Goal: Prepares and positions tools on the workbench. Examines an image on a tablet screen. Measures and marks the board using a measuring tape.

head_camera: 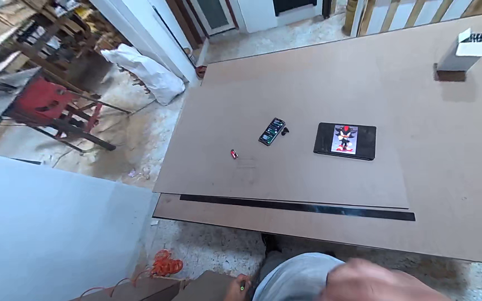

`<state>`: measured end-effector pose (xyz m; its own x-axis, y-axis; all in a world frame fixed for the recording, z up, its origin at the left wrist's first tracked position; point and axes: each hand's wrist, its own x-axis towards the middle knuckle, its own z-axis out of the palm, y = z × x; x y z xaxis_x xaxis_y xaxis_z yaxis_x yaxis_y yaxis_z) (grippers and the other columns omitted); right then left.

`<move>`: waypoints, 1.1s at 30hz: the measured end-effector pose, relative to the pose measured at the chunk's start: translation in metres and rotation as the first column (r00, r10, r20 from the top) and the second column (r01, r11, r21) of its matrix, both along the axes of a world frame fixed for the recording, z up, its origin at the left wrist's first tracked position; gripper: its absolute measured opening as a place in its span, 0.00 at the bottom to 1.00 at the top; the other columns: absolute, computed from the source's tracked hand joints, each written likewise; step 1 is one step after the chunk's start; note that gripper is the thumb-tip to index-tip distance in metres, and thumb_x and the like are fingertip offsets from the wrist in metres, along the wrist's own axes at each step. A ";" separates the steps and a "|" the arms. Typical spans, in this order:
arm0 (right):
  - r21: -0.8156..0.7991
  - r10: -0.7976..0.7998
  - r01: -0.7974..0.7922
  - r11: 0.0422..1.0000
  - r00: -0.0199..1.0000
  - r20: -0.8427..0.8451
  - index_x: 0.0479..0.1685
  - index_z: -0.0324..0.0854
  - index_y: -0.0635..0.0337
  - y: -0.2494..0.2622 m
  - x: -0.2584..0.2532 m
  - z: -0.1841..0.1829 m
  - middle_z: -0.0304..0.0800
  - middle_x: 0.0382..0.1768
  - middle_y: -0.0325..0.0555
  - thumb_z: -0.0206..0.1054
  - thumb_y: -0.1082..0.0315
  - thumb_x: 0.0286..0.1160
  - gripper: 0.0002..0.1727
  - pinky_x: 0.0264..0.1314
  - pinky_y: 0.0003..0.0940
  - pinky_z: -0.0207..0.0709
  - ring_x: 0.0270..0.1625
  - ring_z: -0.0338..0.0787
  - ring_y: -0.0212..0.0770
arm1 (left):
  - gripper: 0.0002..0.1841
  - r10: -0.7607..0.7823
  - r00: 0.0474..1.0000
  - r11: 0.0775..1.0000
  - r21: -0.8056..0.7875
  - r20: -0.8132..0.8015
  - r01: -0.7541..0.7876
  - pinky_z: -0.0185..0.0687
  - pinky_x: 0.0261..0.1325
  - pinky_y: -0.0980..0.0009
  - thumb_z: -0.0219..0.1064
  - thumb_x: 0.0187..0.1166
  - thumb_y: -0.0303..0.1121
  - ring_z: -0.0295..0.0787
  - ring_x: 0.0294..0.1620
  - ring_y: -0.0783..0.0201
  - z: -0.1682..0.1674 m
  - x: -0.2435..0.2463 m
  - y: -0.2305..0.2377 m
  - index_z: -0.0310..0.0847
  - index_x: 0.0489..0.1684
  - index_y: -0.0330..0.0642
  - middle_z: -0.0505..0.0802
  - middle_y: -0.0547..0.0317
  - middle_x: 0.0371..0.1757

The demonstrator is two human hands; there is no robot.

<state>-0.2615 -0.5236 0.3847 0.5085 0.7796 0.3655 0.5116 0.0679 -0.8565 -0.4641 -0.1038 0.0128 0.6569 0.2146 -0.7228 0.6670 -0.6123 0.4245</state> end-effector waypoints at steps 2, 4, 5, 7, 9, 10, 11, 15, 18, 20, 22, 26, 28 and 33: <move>0.002 -0.105 0.106 0.994 0.986 -0.132 0.82 0.73 0.54 0.010 0.002 -0.056 0.92 0.61 0.49 0.64 0.48 0.80 0.33 0.67 0.45 0.85 0.63 0.89 0.46 | 0.17 -0.049 0.999 0.999 0.020 -0.002 0.049 0.85 0.65 0.48 0.65 0.83 0.39 0.93 0.53 0.50 0.005 0.015 0.021 0.86 0.60 0.36 0.95 0.43 0.49; 0.010 -0.168 0.179 0.984 0.939 -0.299 0.86 0.67 0.55 0.024 -0.005 -0.097 0.90 0.62 0.51 0.66 0.51 0.80 0.36 0.65 0.46 0.88 0.61 0.90 0.46 | 0.18 -0.122 0.992 0.991 0.050 0.019 0.121 0.86 0.63 0.47 0.64 0.83 0.42 0.94 0.52 0.51 0.009 0.031 0.048 0.86 0.61 0.39 0.95 0.44 0.49; 0.007 -0.172 0.189 0.982 0.910 -0.377 0.87 0.67 0.57 0.032 -0.009 -0.109 0.89 0.64 0.54 0.65 0.50 0.82 0.36 0.67 0.49 0.88 0.63 0.90 0.48 | 0.18 -0.158 0.987 0.986 0.067 0.034 0.156 0.87 0.62 0.47 0.62 0.84 0.43 0.94 0.52 0.51 0.015 0.043 0.059 0.86 0.61 0.42 0.95 0.46 0.49; -0.018 -0.179 0.193 0.981 0.869 -0.461 0.85 0.68 0.61 0.051 -0.011 -0.119 0.84 0.70 0.58 0.58 0.45 0.86 0.36 0.73 0.52 0.83 0.70 0.87 0.52 | 0.18 -0.219 0.975 0.974 0.069 0.046 0.216 0.87 0.63 0.48 0.60 0.85 0.44 0.94 0.52 0.53 0.038 0.079 0.075 0.85 0.63 0.45 0.95 0.49 0.50; -0.118 -0.207 0.171 0.978 0.856 -0.474 0.85 0.68 0.63 0.067 -0.007 -0.118 0.77 0.78 0.61 0.55 0.40 0.87 0.39 0.83 0.53 0.73 0.80 0.78 0.53 | 0.19 -0.295 0.954 0.955 0.056 0.048 0.292 0.86 0.64 0.47 0.58 0.87 0.45 0.94 0.53 0.52 0.059 0.120 0.088 0.84 0.66 0.46 0.95 0.47 0.52; -0.170 -0.228 0.165 0.972 0.847 -0.481 0.86 0.67 0.64 0.075 -0.005 -0.118 0.74 0.81 0.63 0.55 0.39 0.87 0.41 0.85 0.54 0.71 0.83 0.75 0.54 | 0.19 -0.333 0.941 0.943 0.048 0.053 0.330 0.86 0.64 0.47 0.57 0.88 0.46 0.94 0.53 0.52 0.067 0.138 0.094 0.84 0.67 0.47 0.95 0.47 0.52; -0.213 -0.261 0.176 0.961 0.834 -0.486 0.86 0.67 0.65 0.084 -0.005 -0.117 0.73 0.81 0.64 0.55 0.38 0.87 0.42 0.84 0.54 0.72 0.83 0.75 0.54 | 0.19 -0.372 0.925 0.928 0.041 0.070 0.370 0.86 0.63 0.47 0.57 0.88 0.46 0.93 0.52 0.52 0.072 0.156 0.099 0.85 0.66 0.48 0.95 0.48 0.50; -0.298 -0.422 0.308 0.904 0.757 -0.498 0.81 0.73 0.67 0.114 -0.007 -0.117 0.78 0.77 0.64 0.55 0.37 0.87 0.41 0.78 0.55 0.80 0.75 0.84 0.56 | 0.21 -0.469 0.874 0.878 -0.038 0.127 0.477 0.85 0.66 0.49 0.52 0.90 0.47 0.93 0.55 0.56 0.081 0.221 0.118 0.84 0.66 0.47 0.95 0.52 0.54; -0.263 -0.537 0.473 0.841 0.674 -0.508 0.75 0.77 0.69 0.129 -0.016 -0.121 0.86 0.68 0.63 0.57 0.45 0.89 0.34 0.69 0.53 0.86 0.66 0.90 0.54 | 0.21 -0.484 0.867 0.863 -0.100 0.119 0.495 0.83 0.73 0.53 0.49 0.93 0.47 0.92 0.63 0.61 0.083 0.252 0.119 0.83 0.69 0.48 0.95 0.58 0.60; -0.239 -0.589 0.556 0.796 0.619 -0.520 0.74 0.77 0.69 0.127 -0.020 -0.128 0.87 0.65 0.61 0.57 0.50 0.90 0.30 0.67 0.50 0.87 0.62 0.90 0.51 | 0.21 -0.478 0.874 0.867 -0.114 0.088 0.486 0.82 0.74 0.54 0.49 0.93 0.47 0.92 0.64 0.63 0.084 0.261 0.114 0.82 0.71 0.50 0.95 0.60 0.60; -0.257 -0.623 0.592 0.764 0.573 -0.532 0.75 0.76 0.68 0.115 -0.019 -0.136 0.87 0.64 0.59 0.57 0.55 0.90 0.27 0.64 0.49 0.87 0.61 0.90 0.50 | 0.21 -0.469 0.879 0.872 -0.112 0.087 0.476 0.82 0.74 0.56 0.50 0.93 0.46 0.92 0.63 0.63 0.082 0.263 0.107 0.82 0.71 0.49 0.95 0.61 0.60; -0.409 -0.706 0.584 0.701 0.492 -0.509 0.80 0.75 0.62 0.066 0.004 -0.159 0.88 0.65 0.52 0.60 0.60 0.86 0.26 0.45 0.44 0.92 0.51 0.93 0.46 | 0.20 -0.421 0.905 0.901 -0.092 0.057 0.425 0.82 0.72 0.52 0.53 0.91 0.46 0.92 0.62 0.59 0.075 0.247 0.079 0.82 0.72 0.49 0.95 0.56 0.60; -0.507 -0.766 0.583 0.635 0.389 -0.512 0.82 0.73 0.58 0.033 0.026 -0.174 0.87 0.68 0.49 0.59 0.61 0.85 0.27 0.41 0.44 0.91 0.50 0.94 0.46 | 0.20 -0.416 0.909 0.906 -0.075 0.027 0.417 0.82 0.71 0.50 0.55 0.90 0.45 0.91 0.62 0.55 0.077 0.238 0.061 0.81 0.72 0.49 0.94 0.52 0.60; -0.595 -0.834 0.634 0.493 0.150 -0.531 0.85 0.70 0.52 -0.065 0.096 -0.248 0.84 0.72 0.50 0.60 0.53 0.80 0.33 0.39 0.48 0.91 0.52 0.94 0.50 | 0.21 -0.325 0.945 0.946 -0.015 -0.019 0.325 0.84 0.69 0.50 0.56 0.90 0.48 0.93 0.58 0.55 0.078 0.204 0.028 0.81 0.73 0.52 0.95 0.51 0.56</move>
